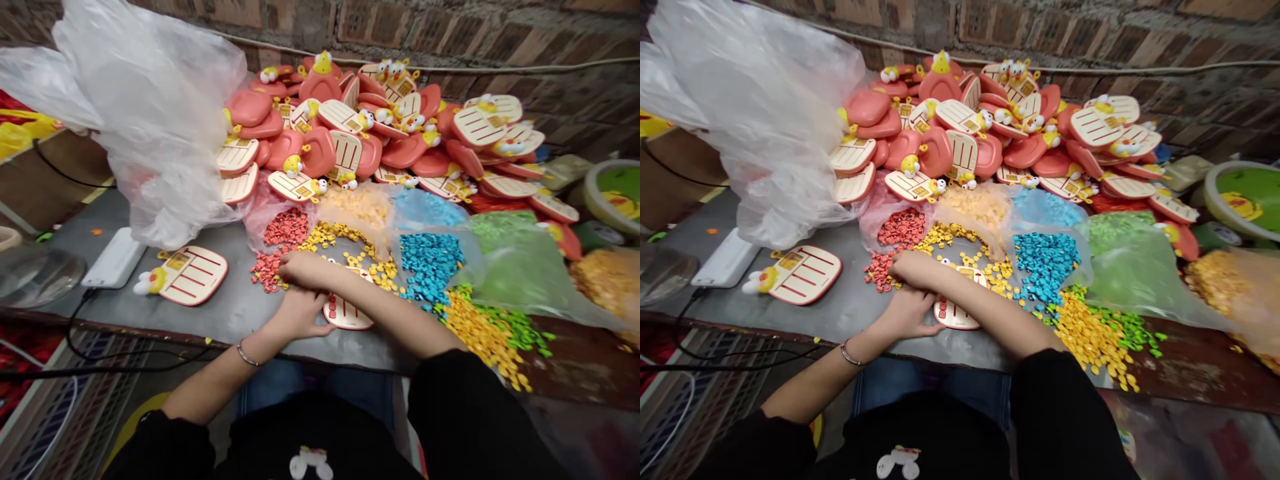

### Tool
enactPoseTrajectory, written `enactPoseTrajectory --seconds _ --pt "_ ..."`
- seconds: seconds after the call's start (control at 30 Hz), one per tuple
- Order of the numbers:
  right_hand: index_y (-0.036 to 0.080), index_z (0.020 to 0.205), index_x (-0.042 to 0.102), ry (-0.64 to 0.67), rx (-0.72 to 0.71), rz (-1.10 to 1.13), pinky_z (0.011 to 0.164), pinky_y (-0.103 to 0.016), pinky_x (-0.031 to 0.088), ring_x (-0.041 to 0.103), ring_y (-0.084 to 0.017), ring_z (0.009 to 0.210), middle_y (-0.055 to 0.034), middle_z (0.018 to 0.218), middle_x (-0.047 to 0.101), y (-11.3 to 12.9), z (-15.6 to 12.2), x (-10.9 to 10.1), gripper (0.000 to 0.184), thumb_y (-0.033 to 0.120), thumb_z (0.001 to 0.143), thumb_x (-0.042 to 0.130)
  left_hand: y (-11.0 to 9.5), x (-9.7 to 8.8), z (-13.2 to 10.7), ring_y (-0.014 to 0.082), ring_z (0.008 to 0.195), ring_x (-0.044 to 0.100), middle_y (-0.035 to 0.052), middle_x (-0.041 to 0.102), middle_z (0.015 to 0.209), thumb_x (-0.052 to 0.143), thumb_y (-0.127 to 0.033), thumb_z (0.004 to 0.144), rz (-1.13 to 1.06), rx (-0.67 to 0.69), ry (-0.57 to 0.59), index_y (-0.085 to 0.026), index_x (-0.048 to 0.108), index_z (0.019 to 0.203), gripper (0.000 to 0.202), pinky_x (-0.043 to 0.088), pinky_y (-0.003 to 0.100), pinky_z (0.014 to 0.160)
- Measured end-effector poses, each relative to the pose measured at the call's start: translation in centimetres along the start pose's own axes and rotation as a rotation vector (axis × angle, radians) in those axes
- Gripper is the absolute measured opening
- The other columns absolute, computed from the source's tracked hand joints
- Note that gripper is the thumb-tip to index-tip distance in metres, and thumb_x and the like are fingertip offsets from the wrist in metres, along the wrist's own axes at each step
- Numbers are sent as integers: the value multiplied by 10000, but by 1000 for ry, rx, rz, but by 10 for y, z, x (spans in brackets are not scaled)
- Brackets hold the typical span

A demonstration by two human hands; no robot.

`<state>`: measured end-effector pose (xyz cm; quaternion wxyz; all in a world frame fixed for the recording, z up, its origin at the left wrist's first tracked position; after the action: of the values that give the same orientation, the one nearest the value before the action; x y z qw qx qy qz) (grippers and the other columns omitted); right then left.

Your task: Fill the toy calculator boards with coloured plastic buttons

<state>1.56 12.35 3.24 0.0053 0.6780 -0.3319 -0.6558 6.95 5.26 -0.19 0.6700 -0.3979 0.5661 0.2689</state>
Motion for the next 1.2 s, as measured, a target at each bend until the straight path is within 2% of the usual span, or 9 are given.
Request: enactPoseTrajectory --seconds 0.13,0.23,0.3,0.4,0.5,0.6,0.73,0.97,1.2 --pt "156 867 620 -4 92 126 544 -251 355 482 -133 579 -21 782 646 -3 21 7 102 205 882 532 0 -3 0 345 1061 610 161 651 1161 603 -591 777 -18 18 -37 -129 597 1219 639 478 444 886" --pt "156 809 610 -105 -33 249 647 -240 438 560 -142 707 -42 881 656 -4 0 -5 82 154 864 549 3 -1 0 341 976 640 160 659 1138 574 -620 789 13 -17 5 -136 591 1232 656 495 432 808" --pt "156 810 618 -231 -113 291 774 -261 472 599 -162 865 -72 992 655 -11 -33 -21 87 140 866 554 5 0 0 313 856 663 182 631 1208 543 -652 794 54 -49 41 -126 534 1313 740 497 406 717" --pt "170 908 640 -509 -55 360 815 -302 494 621 -176 894 -74 961 672 -44 -103 -46 88 205 904 559 6 -1 0 250 738 671 240 426 1463 518 -692 787 105 -71 61 -108 342 1471 917 483 364 650" --pt "187 899 660 -638 127 342 737 -308 511 630 -183 832 -72 915 684 -83 -164 -42 120 276 909 580 7 -3 0 233 751 682 216 249 1571 502 -699 793 122 -74 68 -129 265 1515 950 483 341 645" --pt "191 827 667 -679 240 299 709 -327 518 632 -195 794 -75 885 689 -110 -193 -24 148 322 881 624 8 -6 0 245 808 693 179 217 1588 495 -694 799 108 -79 51 -159 251 1527 935 490 331 656" --pt "193 839 676 -739 254 241 780 -366 529 644 -211 858 -81 887 690 -122 -195 -10 167 334 894 606 9 -5 -1 245 791 693 178 236 1583 483 -721 799 93 -94 62 -179 247 1531 941 497 341 656" --pt "197 879 680 -698 149 108 835 -389 522 639 -217 918 -108 949 698 -108 -190 -4 208 281 956 505 10 -5 1 235 773 691 161 258 1578 478 -742 800 113 -115 78 -201 246 1535 941 487 327 633" --pt "203 900 689 -764 247 52 810 -394 506 622 -227 877 -95 899 704 -111 -194 1 189 284 950 526 11 -4 0 236 780 691 148 252 1580 478 -755 792 121 -123 91 -186 276 1526 951 496 330 655"
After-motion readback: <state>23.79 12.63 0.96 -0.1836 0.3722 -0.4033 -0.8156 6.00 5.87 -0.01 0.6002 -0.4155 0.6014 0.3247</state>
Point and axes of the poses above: each hand's wrist, its own z-axis towards the middle knuckle, its own x-axis out of the palm, y = z × x, the point moved 9 cm from there along z, towards the middle knuckle
